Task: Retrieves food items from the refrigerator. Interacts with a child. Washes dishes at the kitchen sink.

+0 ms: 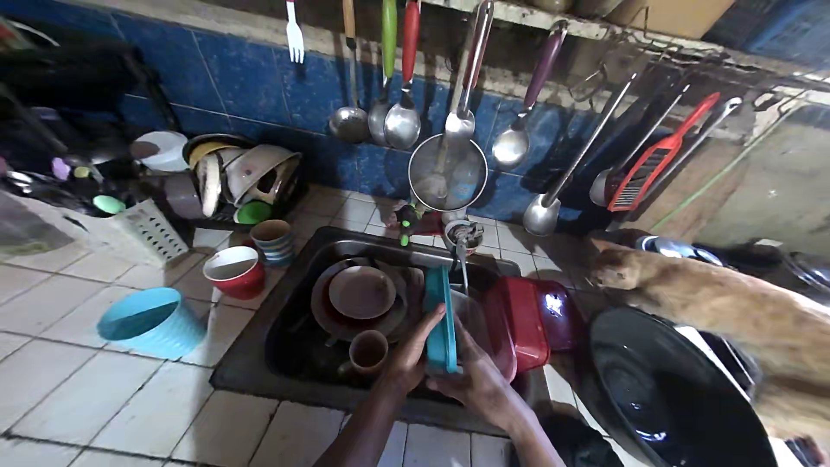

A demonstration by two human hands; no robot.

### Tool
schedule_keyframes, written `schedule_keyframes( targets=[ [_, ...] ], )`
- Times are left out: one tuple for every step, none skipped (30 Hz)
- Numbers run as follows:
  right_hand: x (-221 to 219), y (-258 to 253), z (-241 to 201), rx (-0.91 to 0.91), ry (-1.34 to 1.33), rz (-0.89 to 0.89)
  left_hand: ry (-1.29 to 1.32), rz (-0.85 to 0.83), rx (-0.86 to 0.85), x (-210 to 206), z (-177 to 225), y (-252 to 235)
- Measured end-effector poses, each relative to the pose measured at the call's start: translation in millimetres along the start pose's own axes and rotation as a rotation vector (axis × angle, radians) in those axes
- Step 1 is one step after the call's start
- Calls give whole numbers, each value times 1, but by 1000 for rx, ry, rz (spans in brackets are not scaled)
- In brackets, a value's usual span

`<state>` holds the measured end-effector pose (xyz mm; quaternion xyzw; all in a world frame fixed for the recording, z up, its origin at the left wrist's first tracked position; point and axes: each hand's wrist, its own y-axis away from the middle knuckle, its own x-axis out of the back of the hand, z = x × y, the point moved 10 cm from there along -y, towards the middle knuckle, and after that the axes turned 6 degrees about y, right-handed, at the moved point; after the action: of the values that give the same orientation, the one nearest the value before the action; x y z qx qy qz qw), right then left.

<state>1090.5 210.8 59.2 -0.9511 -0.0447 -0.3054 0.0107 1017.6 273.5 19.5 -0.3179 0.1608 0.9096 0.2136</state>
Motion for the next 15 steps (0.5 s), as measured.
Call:
schedule_keyframes(
  targets=[
    [-5, -1, 0, -44, 104, 3, -31, 12, -14, 6, -1, 1],
    [-8, -3, -1, -89, 177, 8, -64, 12, -37, 10, 0, 1],
    [-10, -4, -1, -133, 208, -1, -89, 11, -67, 12, 3, 2],
    [-13, -4, -1, -171, 200, -15, -104, 12, -98, 15, 6, 3],
    [-17, -4, -2, -194, 162, -22, -111, 17, -129, 17, 9, 5],
    [-20, -4, -3, -195, 104, -11, -122, 23, -156, 20, 13, 7],
    [-24, -4, -4, -187, 42, 14, -130, 31, -182, 25, 15, 8],
    [-29, -4, -6, -168, -13, 50, -144, 30, -206, 29, 18, 10],
    [-34, -4, -9, -144, -59, 78, -162, 24, -231, 35, 21, 12],
    [-40, -6, -10, -118, -87, 92, -178, 28, -244, 42, 24, 16],
    [-48, -9, -11, -95, -100, 84, -194, 47, -240, 51, 25, 19],
    [-56, -11, -12, -73, -104, 63, -208, 86, -230, 61, 26, 24],
    [-65, -12, -13, -54, -107, 42, -227, 131, -221, 71, 27, 29],
    [-73, -13, -14, -44, -106, 16, -230, 147, -216, 80, 28, 35],
    [-80, -13, -15, -28, -111, -6, -226, 130, -215, 86, 28, 39]
  ],
)
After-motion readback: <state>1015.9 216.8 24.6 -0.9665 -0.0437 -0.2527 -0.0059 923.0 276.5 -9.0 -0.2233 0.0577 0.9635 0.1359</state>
